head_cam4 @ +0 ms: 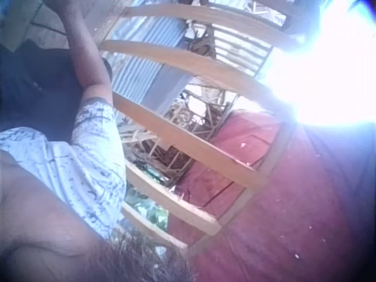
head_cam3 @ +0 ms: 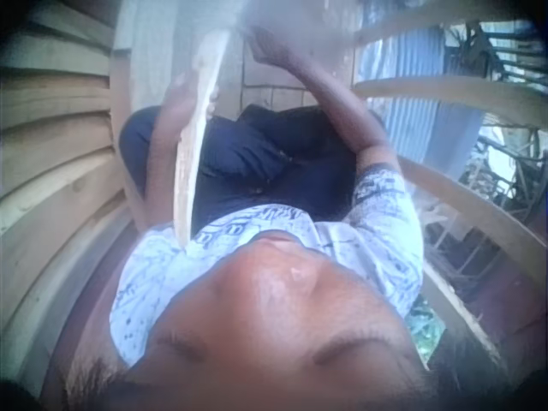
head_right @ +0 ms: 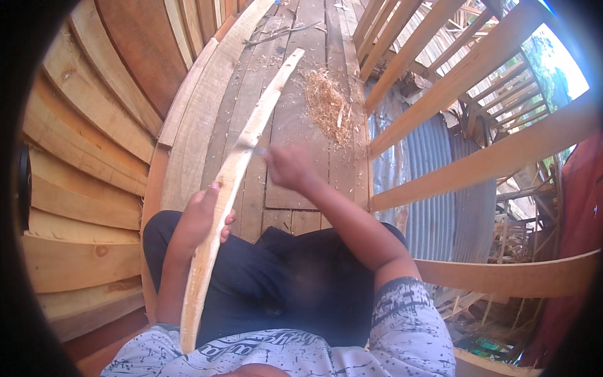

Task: The person sits cross-legged on a wooden floor and uses a knife to carve a long, thin piece of wood. They hold the wood with their left hand and use the knife in their right hand to shave off thin strips, gradually shaping the wood into a tapered form.

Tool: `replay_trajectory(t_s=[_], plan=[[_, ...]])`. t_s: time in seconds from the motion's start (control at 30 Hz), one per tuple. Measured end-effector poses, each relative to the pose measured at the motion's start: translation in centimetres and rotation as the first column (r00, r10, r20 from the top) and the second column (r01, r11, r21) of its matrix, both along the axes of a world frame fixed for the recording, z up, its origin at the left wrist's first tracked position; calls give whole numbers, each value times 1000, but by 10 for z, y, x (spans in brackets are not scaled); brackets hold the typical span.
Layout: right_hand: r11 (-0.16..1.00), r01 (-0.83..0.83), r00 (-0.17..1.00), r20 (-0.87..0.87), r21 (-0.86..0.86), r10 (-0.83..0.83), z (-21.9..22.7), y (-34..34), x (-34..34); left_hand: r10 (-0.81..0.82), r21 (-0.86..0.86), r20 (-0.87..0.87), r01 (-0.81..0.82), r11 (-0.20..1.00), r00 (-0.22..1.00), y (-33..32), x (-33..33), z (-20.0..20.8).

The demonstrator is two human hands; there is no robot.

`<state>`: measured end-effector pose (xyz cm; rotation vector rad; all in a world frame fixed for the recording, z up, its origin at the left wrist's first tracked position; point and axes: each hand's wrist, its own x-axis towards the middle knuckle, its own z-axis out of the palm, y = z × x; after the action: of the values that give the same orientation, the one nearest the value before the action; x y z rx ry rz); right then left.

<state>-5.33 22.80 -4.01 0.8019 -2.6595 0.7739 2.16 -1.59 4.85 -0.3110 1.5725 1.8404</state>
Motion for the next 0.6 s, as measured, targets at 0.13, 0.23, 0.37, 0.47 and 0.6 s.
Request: replay_trajectory(t_s=[0.13,0.23,0.37,0.47,0.6], plan=[[995,97,991,-90,2,-96,-19,22,-15,-21,36,-4,22,999,1000,8,7,2],[992,124,992,-16,27,-124,-7,10,-9,-6,-11,-14,5,1000,1000,4,4,8],[987,153,986,-65,-53,-156,-24,28,-16,-32,79,26,30,996,999,10,11,12],[920,391,918,63,23,-392,-22,35,-32,-48,19,-11,48,999,999,15,12,7],[984,174,984,39,-31,-173,-18,29,-17,-83,-5,-23,83,997,996,15,12,6]])
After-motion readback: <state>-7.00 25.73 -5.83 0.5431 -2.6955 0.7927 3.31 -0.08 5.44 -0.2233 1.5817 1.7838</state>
